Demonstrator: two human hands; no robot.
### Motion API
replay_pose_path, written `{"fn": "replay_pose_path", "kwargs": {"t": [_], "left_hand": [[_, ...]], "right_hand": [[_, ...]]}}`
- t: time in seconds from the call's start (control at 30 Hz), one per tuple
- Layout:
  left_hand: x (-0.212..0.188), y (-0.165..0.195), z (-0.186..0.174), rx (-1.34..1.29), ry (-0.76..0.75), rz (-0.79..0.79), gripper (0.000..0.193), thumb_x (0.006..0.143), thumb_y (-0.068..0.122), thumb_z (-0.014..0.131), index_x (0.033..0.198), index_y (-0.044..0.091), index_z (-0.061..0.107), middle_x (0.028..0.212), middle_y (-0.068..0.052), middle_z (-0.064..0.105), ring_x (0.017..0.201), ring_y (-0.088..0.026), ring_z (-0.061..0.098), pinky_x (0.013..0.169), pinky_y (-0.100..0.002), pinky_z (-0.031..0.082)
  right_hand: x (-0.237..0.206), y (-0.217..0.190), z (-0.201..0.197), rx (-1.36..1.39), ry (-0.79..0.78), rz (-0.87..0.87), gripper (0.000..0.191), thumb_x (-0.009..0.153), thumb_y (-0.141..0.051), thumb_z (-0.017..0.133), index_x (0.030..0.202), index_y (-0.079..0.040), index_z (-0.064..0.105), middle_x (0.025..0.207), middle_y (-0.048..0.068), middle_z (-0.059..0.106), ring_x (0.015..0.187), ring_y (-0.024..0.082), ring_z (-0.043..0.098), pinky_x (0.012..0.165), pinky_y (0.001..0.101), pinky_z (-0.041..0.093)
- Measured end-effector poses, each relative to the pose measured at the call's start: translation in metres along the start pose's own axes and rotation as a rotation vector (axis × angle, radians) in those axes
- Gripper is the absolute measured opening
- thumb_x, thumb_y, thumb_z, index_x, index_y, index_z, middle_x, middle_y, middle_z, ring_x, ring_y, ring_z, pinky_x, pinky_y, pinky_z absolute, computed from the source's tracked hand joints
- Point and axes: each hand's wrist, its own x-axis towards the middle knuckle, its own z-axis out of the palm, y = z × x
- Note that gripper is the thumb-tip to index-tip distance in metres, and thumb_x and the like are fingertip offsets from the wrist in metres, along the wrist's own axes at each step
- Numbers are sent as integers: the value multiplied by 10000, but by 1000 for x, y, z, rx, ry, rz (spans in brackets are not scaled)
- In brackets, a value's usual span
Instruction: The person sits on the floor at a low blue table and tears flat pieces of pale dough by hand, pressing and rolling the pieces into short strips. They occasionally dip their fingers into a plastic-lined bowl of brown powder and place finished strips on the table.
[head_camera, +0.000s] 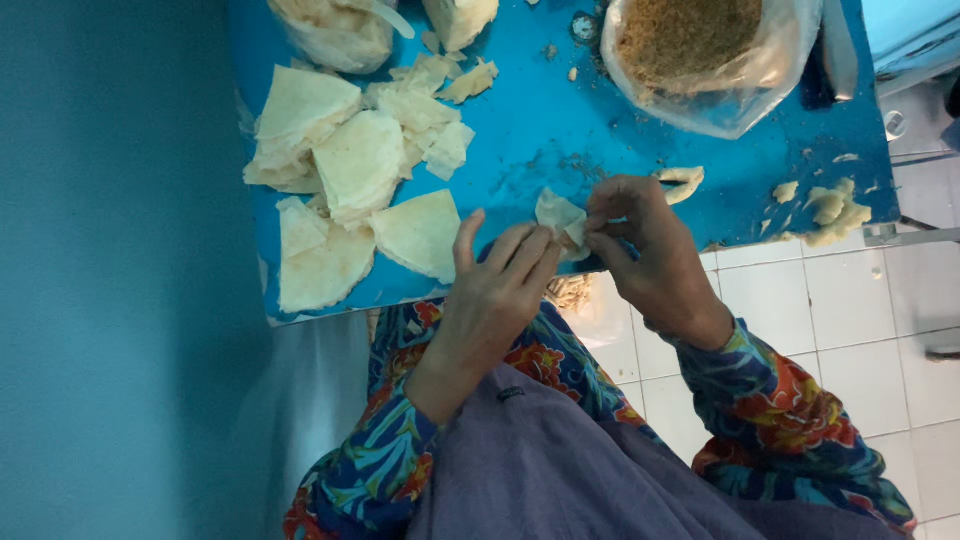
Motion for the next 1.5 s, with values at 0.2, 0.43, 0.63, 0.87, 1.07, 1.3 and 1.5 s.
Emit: {"fn": "replay_pose_path", "kwargs": {"t": [0.2,0.43,0.63,0.87,1.07,1.3,1.5], "left_hand": [[-1,-3,5,1,21,21,275,965,130,750,1237,103,717,1269,-29,683,1255,-178,605,1237,-646,238],[-5,-3,8,-19,24,-8,245,985,150,746,1228,125,729,1183,-14,687,1194,-167,628,1210,-688,220],[-4,-3,12,0,62,14,214,1012,188,748,1210,108,742,1204,-23,689,1191,-169,626,1211,-690,219],[-7,-5,10,75,73,73,194,1011,172,760,1200,128,748,1163,-6,682,1196,-160,627,1233,-633,213],[-2,-6,17,77,110,74,223,1009,150,760,1219,90,712,1071,-21,683,1119,-176,630,1234,-637,219],[17,-2,9,-130,100,-115,136,995,50,719,1127,77,697,906,-15,624,971,-198,617,1194,-651,246],[27,-3,3,-117,104,-170,73,950,62,693,957,130,668,894,-22,632,938,-216,607,1118,-636,262]], "right_hand": [[3,1,-2,-98,-43,-72,444,939,93,680,1295,-33,448,1176,140,606,1143,233,700,925,350,631],[4,0,-2,-169,-48,-90,447,926,74,708,1282,-37,461,1115,131,629,1069,229,715,867,342,637],[5,3,-2,-211,-34,-164,386,927,47,723,1237,-38,509,1116,118,668,1042,223,736,848,344,640],[2,-8,-4,-384,-90,-254,350,981,-8,682,1311,-15,567,1175,121,716,1047,266,747,821,347,619],[11,-18,-17,-458,-243,-325,484,888,-127,748,1319,-3,566,1139,122,716,980,303,696,758,391,594],[20,-27,-18,-511,-280,-285,530,819,42,633,1341,-4,553,1126,177,701,971,336,708,722,384,583],[51,-32,-18,-332,-434,-38,538,897,-80,736,1370,-99,480,932,65,741,844,217,759,675,348,573]]}}
